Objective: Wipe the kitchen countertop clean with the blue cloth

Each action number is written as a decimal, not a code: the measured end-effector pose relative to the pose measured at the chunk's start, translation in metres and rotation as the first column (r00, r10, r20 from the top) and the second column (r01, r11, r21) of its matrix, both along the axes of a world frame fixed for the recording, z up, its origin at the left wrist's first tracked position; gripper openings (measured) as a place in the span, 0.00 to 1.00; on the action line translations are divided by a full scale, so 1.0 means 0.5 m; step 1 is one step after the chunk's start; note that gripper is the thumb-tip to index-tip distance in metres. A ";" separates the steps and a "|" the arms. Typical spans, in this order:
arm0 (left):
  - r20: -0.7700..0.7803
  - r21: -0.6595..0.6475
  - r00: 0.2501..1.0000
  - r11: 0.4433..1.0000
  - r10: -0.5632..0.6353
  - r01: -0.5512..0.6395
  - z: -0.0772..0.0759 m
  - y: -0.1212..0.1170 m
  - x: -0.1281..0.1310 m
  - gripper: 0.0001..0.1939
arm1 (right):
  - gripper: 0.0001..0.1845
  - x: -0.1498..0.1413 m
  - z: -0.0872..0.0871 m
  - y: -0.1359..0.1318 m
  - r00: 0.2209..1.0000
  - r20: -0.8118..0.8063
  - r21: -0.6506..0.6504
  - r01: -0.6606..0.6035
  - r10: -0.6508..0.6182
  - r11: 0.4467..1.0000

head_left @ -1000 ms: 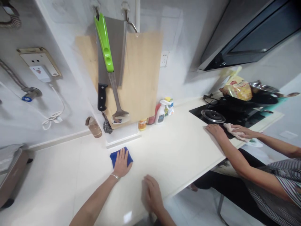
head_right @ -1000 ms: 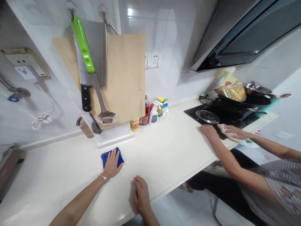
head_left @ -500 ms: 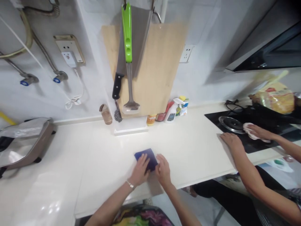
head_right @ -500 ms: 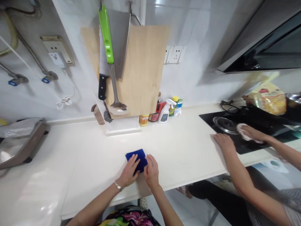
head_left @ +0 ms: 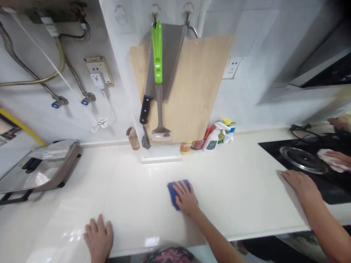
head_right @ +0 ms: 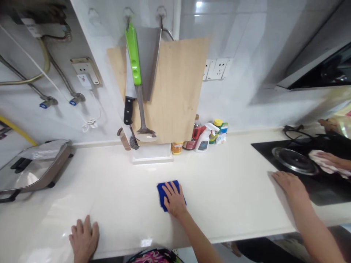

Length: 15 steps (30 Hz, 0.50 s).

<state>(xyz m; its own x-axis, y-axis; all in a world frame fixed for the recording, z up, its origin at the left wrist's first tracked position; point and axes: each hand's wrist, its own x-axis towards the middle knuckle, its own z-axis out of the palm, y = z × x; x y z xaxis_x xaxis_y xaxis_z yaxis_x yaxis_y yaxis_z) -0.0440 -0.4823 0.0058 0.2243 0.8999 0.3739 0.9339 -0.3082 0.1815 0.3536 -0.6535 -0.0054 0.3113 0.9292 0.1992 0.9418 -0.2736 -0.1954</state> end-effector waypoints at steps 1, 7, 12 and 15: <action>-0.010 -0.002 1.000 1.000 0.026 -0.026 0.004 -0.011 -0.001 0.30 | 0.31 0.020 0.000 0.008 0.999 0.009 0.000 0.039 -0.039 0.999; -0.001 -0.043 0.997 0.996 0.082 -0.082 0.015 -0.047 0.017 0.32 | 0.30 0.119 0.007 0.104 0.960 -0.013 0.024 0.281 -0.281 0.959; -0.015 -0.071 0.993 0.990 0.119 -0.120 0.010 -0.041 0.022 0.35 | 0.31 0.115 -0.011 0.175 0.923 -0.055 0.078 0.383 -0.380 0.920; -0.018 -0.103 0.989 0.984 0.144 -0.145 0.003 -0.034 0.020 0.35 | 0.32 0.067 -0.027 0.215 0.937 -0.064 0.050 0.346 -0.343 0.937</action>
